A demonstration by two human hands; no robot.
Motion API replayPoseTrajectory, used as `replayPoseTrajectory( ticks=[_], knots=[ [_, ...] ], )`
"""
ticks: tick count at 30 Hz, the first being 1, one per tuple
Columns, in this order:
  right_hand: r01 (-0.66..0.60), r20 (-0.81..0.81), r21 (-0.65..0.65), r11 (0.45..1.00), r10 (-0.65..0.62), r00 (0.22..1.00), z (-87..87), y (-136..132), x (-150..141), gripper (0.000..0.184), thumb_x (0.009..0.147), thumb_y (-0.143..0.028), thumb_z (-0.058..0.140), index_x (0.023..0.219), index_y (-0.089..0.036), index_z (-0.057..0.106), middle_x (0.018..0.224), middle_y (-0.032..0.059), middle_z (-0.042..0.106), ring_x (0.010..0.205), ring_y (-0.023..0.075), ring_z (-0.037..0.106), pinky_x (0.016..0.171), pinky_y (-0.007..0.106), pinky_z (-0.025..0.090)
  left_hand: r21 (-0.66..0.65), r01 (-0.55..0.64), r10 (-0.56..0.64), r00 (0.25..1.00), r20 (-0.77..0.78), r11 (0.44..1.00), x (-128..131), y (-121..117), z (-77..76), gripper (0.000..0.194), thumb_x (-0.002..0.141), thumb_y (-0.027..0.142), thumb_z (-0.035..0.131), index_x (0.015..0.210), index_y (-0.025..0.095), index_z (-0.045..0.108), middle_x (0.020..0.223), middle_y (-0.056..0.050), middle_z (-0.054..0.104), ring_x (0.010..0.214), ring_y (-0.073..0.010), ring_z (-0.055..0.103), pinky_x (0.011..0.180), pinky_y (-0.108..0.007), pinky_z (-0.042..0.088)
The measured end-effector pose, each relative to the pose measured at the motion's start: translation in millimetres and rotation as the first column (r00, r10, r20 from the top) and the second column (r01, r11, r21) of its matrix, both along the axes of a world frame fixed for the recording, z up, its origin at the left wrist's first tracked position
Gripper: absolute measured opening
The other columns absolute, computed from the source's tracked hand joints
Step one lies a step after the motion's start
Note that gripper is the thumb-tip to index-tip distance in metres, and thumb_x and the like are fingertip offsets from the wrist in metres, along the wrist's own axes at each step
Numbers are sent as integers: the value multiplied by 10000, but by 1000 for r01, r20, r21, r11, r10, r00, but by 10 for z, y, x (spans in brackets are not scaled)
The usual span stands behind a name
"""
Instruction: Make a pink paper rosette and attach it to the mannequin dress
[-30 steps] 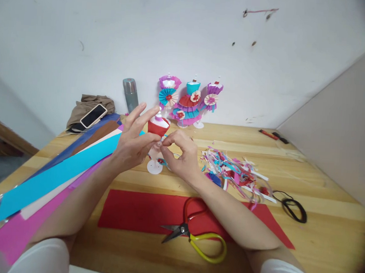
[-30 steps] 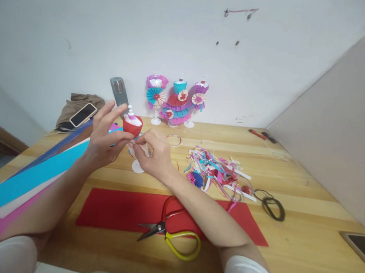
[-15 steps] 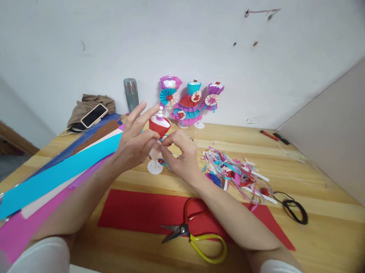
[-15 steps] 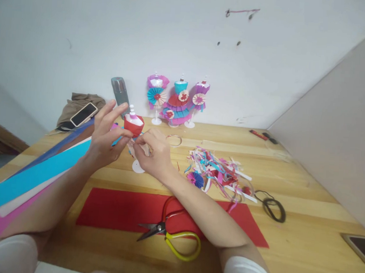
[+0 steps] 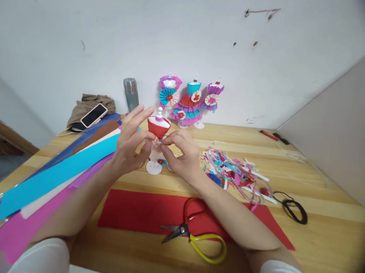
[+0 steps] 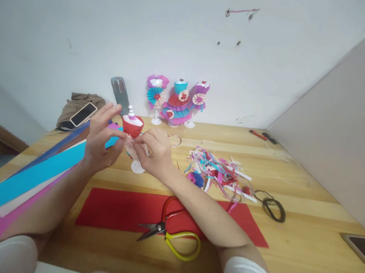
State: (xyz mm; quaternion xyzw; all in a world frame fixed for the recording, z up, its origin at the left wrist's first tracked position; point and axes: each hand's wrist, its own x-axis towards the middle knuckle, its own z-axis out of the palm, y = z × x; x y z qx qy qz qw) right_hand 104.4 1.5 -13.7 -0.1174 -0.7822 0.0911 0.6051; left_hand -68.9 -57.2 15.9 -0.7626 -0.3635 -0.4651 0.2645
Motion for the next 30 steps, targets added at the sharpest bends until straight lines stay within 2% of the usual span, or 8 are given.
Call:
replayPoseTrajectory(
  ticks=[4,10,13,20,26,30],
  knots=[
    [-11,17,-17,1000,12,1000,-8,3,7,136,925,-159,628,802,-216,622,743,21,640,745,187,600,698,361,457,25,-23,24,999,-48,999,6,6,-39,131,933,150,577,911,241,669,1516,-58,571,1465,-301,452,1173,-562,399],
    [-60,12,-55,997,61,998,-24,22,20,97,924,-168,656,842,-219,663,757,24,650,764,192,603,717,364,471,31,-54,56,996,-63,998,32,32,-78,130,933,165,599,975,263,673,1492,-70,592,1454,-281,465,1150,-562,432],
    [-76,20,-61,995,78,997,-11,20,28,87,927,-164,639,865,-215,674,772,35,667,770,196,617,721,367,484,37,-31,33,999,-42,999,38,32,-75,162,917,143,607,1010,261,667,1488,-76,594,1450,-288,471,1155,-552,425],
    [-46,22,-106,993,49,999,10,6,41,101,907,-145,599,855,-220,643,788,24,706,767,186,649,722,353,502,42,-41,43,997,-58,998,51,60,-58,233,896,167,648,1097,286,651,1486,-86,594,1435,-307,490,1151,-559,428],
    [-33,-12,-231,972,31,999,-19,11,68,109,871,-150,663,813,-228,614,806,4,726,778,176,686,758,343,530,-3,-41,40,996,-75,999,37,52,-43,234,889,184,660,1089,306,675,1532,-69,552,1461,-315,457,1172,-564,409],
    [-42,8,-237,971,45,999,-30,24,76,120,879,-160,670,802,-232,613,808,4,734,783,177,695,772,348,538,-40,-43,38,991,-126,998,25,60,-12,191,908,193,645,1050,314,684,1569,-46,516,1495,-308,409,1189,-570,391]
  ],
)
